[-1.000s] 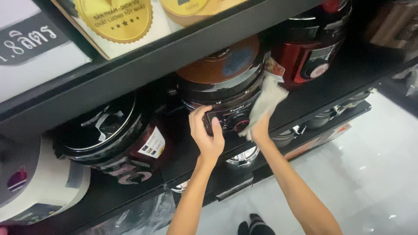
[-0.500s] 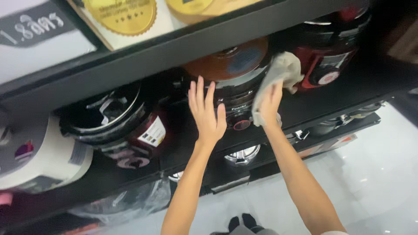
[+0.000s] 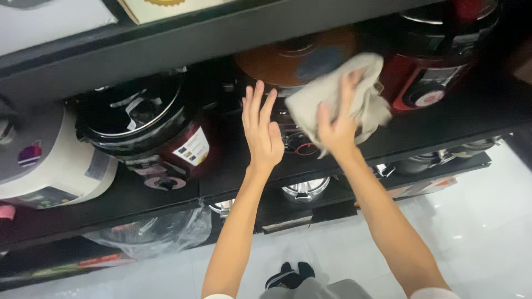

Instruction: The person wipes several rice cookers, an electric griddle, and a pot lid with a cloth.

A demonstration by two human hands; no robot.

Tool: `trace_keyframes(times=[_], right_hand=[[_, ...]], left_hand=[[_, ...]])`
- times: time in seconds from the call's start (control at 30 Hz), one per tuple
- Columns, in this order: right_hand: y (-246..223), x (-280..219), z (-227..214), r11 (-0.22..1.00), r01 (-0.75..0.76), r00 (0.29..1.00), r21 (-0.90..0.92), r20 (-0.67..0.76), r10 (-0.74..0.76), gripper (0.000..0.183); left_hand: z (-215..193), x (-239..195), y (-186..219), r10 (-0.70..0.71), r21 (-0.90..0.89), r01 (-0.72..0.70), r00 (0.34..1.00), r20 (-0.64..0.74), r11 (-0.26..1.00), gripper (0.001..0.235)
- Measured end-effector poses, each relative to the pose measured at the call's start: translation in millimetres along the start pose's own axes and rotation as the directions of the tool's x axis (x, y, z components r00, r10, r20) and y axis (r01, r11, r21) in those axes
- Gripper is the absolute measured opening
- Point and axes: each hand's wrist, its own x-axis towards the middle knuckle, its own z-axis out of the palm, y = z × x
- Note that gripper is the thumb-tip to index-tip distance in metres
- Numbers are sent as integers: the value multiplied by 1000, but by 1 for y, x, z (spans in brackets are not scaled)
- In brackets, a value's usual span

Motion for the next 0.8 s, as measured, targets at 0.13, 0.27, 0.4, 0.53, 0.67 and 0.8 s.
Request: trace_keyframes(times=[0.13, 0.27, 0.4, 0.53, 0.67, 0.8], right_hand=[[-1, 17, 15, 848, -163, 944, 505, -171, 284, 60], [14, -30, 33, 593, -359, 824, 720, -54, 563, 59], [16, -93, 26, 821, -473, 870, 320, 19, 493, 61], [11, -39, 28, 744, -517, 802, 424, -63, 594, 52], [-59, 2, 3, 993, -66, 998, -99, -2, 67, 60], [-126, 2, 33, 909, 72, 980, -410, 198, 12, 69]], left_hand=[[-7, 4, 6, -18, -18, 18, 1000, 7, 1000, 51], [-10, 2, 12, -45, -62, 44, 999, -4, 997, 53], [-10, 6, 14, -60, -89, 58, 998, -25, 994, 57], [-19, 9, 12, -107, -158, 107, 994, 3, 982, 63], [-33, 15, 13, -132, -337, 123, 991, -5, 934, 69], [-47, 17, 8, -155, -376, 158, 987, 38, 913, 56]])
